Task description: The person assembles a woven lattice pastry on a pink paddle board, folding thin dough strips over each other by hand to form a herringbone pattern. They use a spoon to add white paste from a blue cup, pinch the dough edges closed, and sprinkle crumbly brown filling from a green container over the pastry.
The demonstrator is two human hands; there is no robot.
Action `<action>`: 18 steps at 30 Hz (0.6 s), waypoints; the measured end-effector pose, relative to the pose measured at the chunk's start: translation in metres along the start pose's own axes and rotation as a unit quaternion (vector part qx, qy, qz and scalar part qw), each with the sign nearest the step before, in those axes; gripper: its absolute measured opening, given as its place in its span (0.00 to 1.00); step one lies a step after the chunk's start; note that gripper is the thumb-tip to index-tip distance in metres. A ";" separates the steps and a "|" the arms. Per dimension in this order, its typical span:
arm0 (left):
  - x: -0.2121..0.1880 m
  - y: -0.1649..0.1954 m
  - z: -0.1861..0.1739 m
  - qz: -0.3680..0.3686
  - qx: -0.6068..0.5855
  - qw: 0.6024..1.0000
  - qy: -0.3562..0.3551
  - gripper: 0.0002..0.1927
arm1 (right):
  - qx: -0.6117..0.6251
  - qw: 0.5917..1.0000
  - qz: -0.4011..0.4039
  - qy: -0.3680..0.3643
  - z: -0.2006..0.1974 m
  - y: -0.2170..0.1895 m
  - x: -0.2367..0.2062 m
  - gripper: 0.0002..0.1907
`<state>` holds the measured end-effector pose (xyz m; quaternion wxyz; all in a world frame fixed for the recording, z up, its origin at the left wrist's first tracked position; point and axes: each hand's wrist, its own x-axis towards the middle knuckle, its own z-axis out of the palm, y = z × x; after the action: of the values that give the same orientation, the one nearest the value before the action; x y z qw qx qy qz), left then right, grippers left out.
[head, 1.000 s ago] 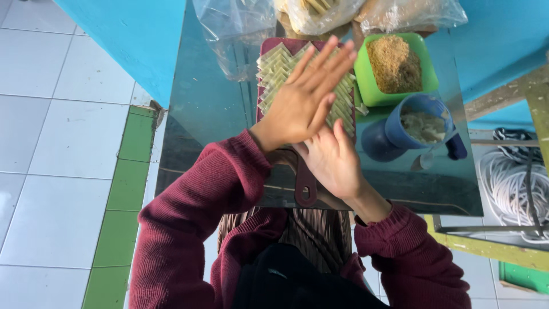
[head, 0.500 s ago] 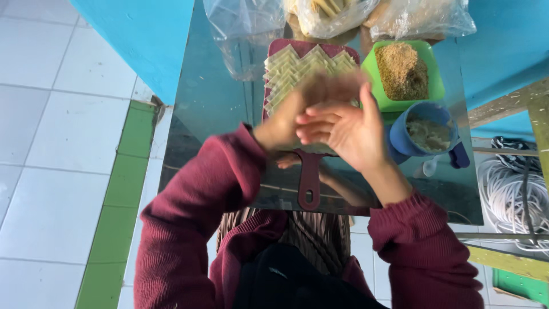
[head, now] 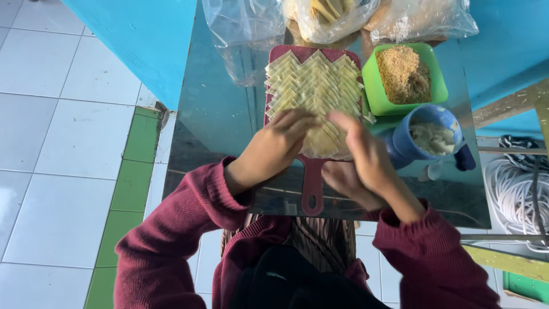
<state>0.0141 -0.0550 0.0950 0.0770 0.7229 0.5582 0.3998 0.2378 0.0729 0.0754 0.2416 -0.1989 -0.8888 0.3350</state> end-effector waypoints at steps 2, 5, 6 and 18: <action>-0.014 -0.008 0.002 0.017 0.066 0.993 -0.101 0.17 | -0.154 0.980 -0.120 -0.043 0.004 -0.008 -0.018 0.30; -0.031 -0.019 0.010 0.112 0.141 0.982 -0.064 0.16 | -0.268 0.944 -0.169 -0.095 0.006 -0.008 -0.030 0.34; -0.035 -0.020 0.014 0.154 0.158 0.975 -0.022 0.17 | -0.286 0.938 -0.161 -0.112 0.006 -0.008 -0.033 0.36; -0.029 -0.014 0.021 0.129 0.191 0.973 -0.023 0.17 | -0.119 0.978 -0.116 -0.123 -0.013 0.011 -0.038 0.25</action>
<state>0.0163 -0.0680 0.0586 -0.1020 0.7994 0.5243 0.2751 0.2784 0.0676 0.0650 0.1421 -0.0787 -0.9623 0.2180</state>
